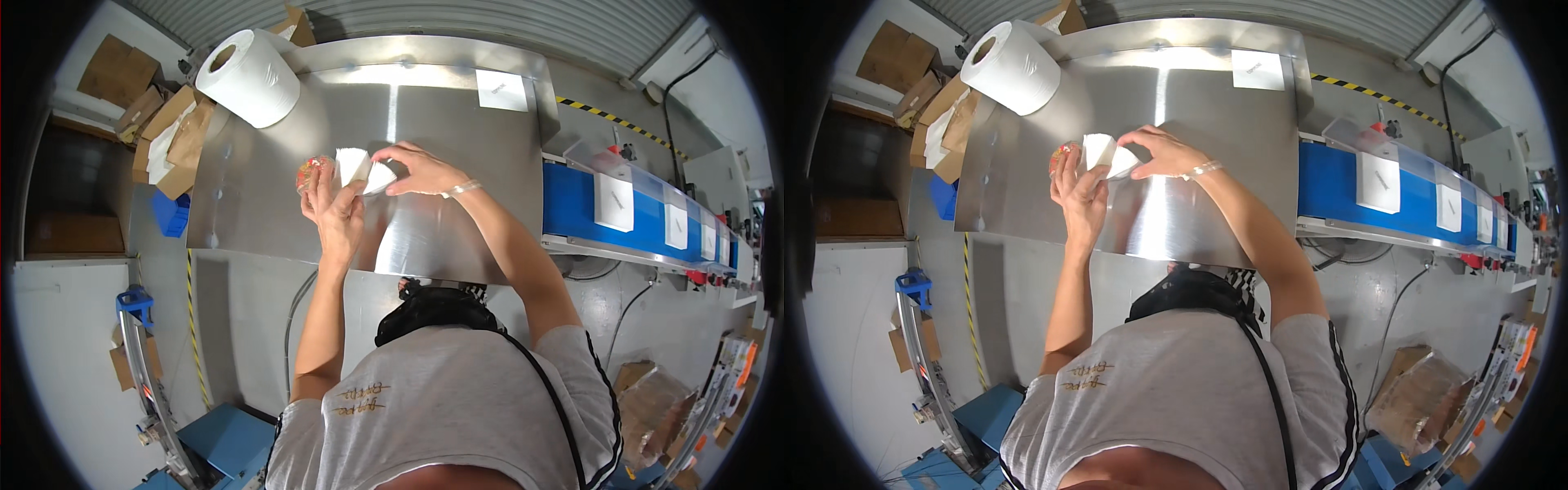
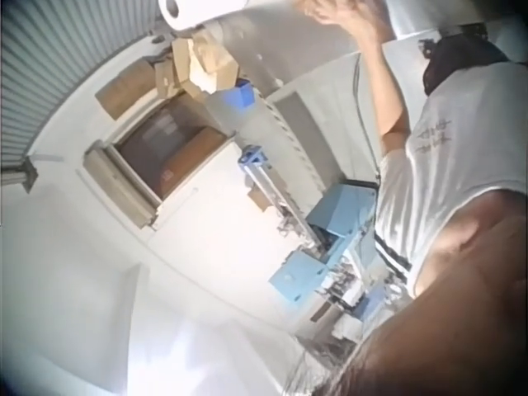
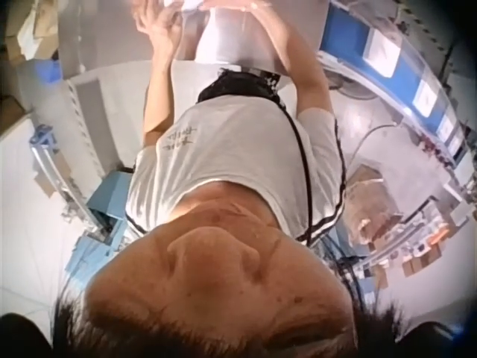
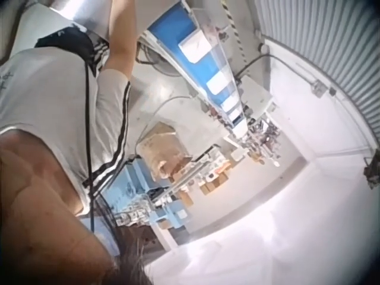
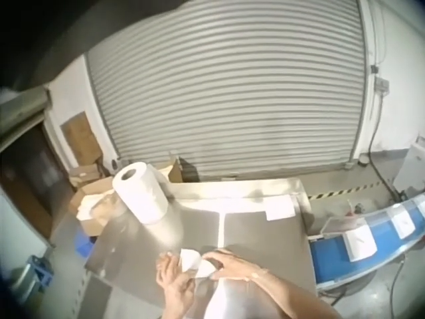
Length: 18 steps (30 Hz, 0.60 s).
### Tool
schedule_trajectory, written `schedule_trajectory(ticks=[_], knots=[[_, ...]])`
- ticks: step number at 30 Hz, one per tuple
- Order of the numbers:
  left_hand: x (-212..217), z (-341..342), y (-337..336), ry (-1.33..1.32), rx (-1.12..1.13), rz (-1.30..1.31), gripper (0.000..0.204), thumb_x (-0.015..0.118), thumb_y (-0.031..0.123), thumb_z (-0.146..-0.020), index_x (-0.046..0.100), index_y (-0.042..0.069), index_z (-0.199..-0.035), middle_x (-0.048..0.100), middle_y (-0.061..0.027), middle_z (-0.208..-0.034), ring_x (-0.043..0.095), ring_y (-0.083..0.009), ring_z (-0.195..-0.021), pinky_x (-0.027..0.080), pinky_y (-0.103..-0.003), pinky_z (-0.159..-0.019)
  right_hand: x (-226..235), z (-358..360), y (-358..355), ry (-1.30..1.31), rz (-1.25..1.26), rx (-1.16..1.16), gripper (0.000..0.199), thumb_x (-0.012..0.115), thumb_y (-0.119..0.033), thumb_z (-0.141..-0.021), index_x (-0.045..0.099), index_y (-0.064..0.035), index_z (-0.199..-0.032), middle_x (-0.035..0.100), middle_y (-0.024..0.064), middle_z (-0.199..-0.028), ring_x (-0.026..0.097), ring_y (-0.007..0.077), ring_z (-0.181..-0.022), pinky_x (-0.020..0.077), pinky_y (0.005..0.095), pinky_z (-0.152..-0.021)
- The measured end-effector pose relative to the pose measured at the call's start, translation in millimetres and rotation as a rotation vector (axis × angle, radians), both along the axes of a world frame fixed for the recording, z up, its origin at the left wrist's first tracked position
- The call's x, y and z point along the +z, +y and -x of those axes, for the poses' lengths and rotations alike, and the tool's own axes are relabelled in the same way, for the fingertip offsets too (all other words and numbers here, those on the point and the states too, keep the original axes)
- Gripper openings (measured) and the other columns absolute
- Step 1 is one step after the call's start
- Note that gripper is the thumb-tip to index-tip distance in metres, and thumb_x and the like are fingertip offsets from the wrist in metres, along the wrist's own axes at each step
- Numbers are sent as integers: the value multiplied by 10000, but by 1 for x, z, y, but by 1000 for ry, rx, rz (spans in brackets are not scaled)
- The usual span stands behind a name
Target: Picking up stacks of paper filters from a production machine and placing them on a conveyor belt for packaging.
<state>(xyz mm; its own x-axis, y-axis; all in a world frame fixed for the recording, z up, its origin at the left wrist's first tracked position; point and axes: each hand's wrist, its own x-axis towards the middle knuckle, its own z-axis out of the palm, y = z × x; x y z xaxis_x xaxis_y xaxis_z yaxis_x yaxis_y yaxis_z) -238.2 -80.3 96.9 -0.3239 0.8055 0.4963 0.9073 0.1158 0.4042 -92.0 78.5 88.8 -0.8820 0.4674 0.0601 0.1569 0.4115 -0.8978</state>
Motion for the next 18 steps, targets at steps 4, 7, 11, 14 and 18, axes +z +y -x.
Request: schedule_trajectory(ticks=[4,7,11,14,18], knots=[[20,-8,3,-41,-17,25,484,764,118,-701,623,147,-1163,422,-131,-1400,348,-332,-1326,236,-489,-1065,-26,-3,13,-12,-140,18,439,767,-234,-739,583,-107,-1116,517,77,-1217,435,245,-1202,422,350,-955],[15,2,2,3,62,3,574,773,143,-707,550,28,-1224,552,-158,-1247,497,-350,-1174,386,-443,-983,-13,-33,1,-63,206,-89,375,701,-289,-846,565,-13,-1060,586,40,-1044,533,130,-983,450,281,-841],[7,19,1,57,37,-12,256,698,70,-763,642,6,-1005,650,-175,-991,595,-361,-950,470,-420,-840,-36,-95,-6,76,400,-463,301,633,-273,-914,565,-5,-1033,579,31,-901,517,74,-840,433,230,-710],[12,-11,6,10,28,30,215,663,14,-772,649,22,-986,642,-165,-947,612,-343,-875,486,-423,-767,-61,-176,-1,94,154,-704,317,663,-313,-888,580,-19,-968,544,-8,-772,460,61,-697,402,232,-600],[7,-70,6,-303,-158,93,217,657,14,-797,643,22,-1012,618,-156,-926,623,-320,-820,506,-388,-699,-66,-298,21,-293,53,-1047,374,682,-377,-840,604,-48,-998,632,90,-836,569,149,-725,470,302,-634]])
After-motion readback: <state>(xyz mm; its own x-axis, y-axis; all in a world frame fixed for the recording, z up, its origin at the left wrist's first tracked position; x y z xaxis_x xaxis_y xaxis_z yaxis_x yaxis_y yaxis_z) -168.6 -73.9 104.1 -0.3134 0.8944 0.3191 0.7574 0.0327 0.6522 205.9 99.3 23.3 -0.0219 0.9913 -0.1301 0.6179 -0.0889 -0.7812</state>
